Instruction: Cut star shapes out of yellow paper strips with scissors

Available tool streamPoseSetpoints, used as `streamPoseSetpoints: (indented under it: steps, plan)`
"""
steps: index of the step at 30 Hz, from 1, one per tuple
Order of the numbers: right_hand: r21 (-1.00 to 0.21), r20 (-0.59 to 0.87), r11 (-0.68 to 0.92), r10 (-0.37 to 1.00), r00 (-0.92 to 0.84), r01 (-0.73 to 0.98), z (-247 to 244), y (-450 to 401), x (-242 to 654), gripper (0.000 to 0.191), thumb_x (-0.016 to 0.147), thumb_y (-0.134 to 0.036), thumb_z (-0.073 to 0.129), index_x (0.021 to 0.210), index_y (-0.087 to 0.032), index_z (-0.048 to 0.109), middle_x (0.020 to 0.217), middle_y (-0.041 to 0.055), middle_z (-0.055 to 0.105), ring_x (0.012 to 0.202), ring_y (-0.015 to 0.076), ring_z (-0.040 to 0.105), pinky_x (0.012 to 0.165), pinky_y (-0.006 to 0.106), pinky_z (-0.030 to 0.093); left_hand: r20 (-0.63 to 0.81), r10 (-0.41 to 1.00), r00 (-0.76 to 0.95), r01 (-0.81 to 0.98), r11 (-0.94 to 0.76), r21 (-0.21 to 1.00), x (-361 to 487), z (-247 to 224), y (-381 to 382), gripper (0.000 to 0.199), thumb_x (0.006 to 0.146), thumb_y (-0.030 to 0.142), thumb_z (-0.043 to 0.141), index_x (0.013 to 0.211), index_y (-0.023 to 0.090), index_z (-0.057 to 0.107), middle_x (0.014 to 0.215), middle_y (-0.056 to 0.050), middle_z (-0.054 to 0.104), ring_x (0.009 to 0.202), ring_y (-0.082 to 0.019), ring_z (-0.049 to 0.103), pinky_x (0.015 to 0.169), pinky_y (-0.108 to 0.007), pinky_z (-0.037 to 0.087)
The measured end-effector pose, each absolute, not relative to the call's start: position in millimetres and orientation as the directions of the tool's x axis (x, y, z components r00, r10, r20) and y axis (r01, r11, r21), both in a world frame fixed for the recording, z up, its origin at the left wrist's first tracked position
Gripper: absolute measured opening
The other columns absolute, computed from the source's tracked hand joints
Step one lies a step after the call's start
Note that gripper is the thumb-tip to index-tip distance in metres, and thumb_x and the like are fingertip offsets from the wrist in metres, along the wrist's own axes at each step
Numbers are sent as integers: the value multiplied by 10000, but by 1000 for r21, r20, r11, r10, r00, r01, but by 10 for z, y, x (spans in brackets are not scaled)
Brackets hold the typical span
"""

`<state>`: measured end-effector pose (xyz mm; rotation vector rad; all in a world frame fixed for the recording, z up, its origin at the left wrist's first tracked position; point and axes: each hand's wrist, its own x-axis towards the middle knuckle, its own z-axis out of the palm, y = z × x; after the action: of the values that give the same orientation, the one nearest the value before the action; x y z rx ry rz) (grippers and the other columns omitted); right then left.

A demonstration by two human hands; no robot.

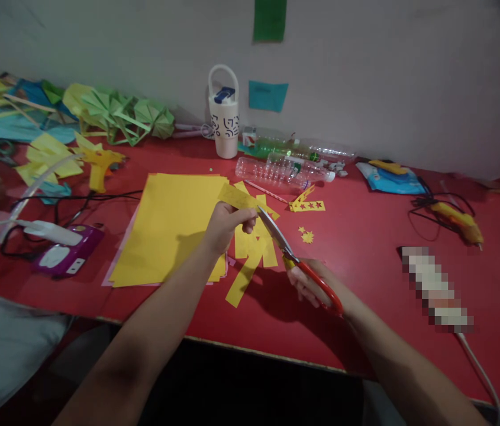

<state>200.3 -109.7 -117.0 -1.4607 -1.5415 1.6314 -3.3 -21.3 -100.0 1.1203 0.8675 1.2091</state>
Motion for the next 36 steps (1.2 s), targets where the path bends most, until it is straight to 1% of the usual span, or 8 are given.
streamPoseSetpoints:
  steps: [4,7,13,16,21,27,30,36]
  plan:
    - [-911,-371,-269,865,-338,314,-1180,-1101,2018,519,765,-701,590,625,-218,460,390,-89,432,275,61,384,311,194,306,46,983,179,-273,5,962,-34,-986,-218,166,591,250,673,455,171,620,437,19,558,391,-58,475,411,-213,412]
    - [-906,-381,-276,862,-334,321,-1177,-1100,2021,514,769,-687,605,623,-216,460,400,-78,449,274,60,389,302,191,296,40,983,178,-287,13,958,-34,-973,-230,164,590,238,673,450,171,622,434,23,555,382,-54,472,404,-209,404]
    - [-914,-367,-267,864,-345,305,-1171,-1102,2008,554,740,-748,586,616,-224,454,362,-102,391,260,57,360,354,229,386,20,986,166,-291,30,956,-30,-967,-230,161,573,239,678,440,168,620,421,24,552,367,-54,462,391,-210,396]
    - [-910,-374,-273,864,-338,311,-1178,-1103,2010,576,722,-778,575,623,-224,453,369,-105,397,266,57,361,347,227,374,25,985,171,-293,27,956,-31,-979,-218,163,581,234,677,443,166,622,425,23,555,370,-52,463,395,-209,401]
    - [-905,-377,-268,865,-331,330,-1206,-1094,2029,568,745,-765,559,628,-220,449,387,-99,409,275,53,371,349,217,357,39,982,185,-306,20,952,-45,-1001,-211,153,594,229,687,466,162,637,438,22,569,377,-54,482,399,-204,410]
    - [-910,-375,-266,855,-358,319,-1247,-1084,2046,563,746,-759,557,635,-218,446,397,-98,404,278,51,362,347,213,342,77,984,161,-274,-31,961,-58,-1034,-204,220,665,282,659,489,154,624,444,11,575,396,-69,504,414,-211,422]
    - [-911,-370,-256,852,-370,322,-1242,-1082,2052,559,762,-752,547,641,-214,452,417,-86,422,294,53,373,343,205,329,125,981,151,-253,-84,964,-50,-1057,-206,197,671,272,651,515,159,613,454,21,561,408,-63,499,414,-200,413]
    - [-912,-364,-241,848,-385,331,-1211,-1071,2069,536,763,-723,576,661,-207,477,444,-76,447,306,52,380,333,194,313,146,980,132,-190,-119,975,-40,-1084,-219,212,681,286,650,514,169,591,450,23,551,411,-62,492,403,-192,415]
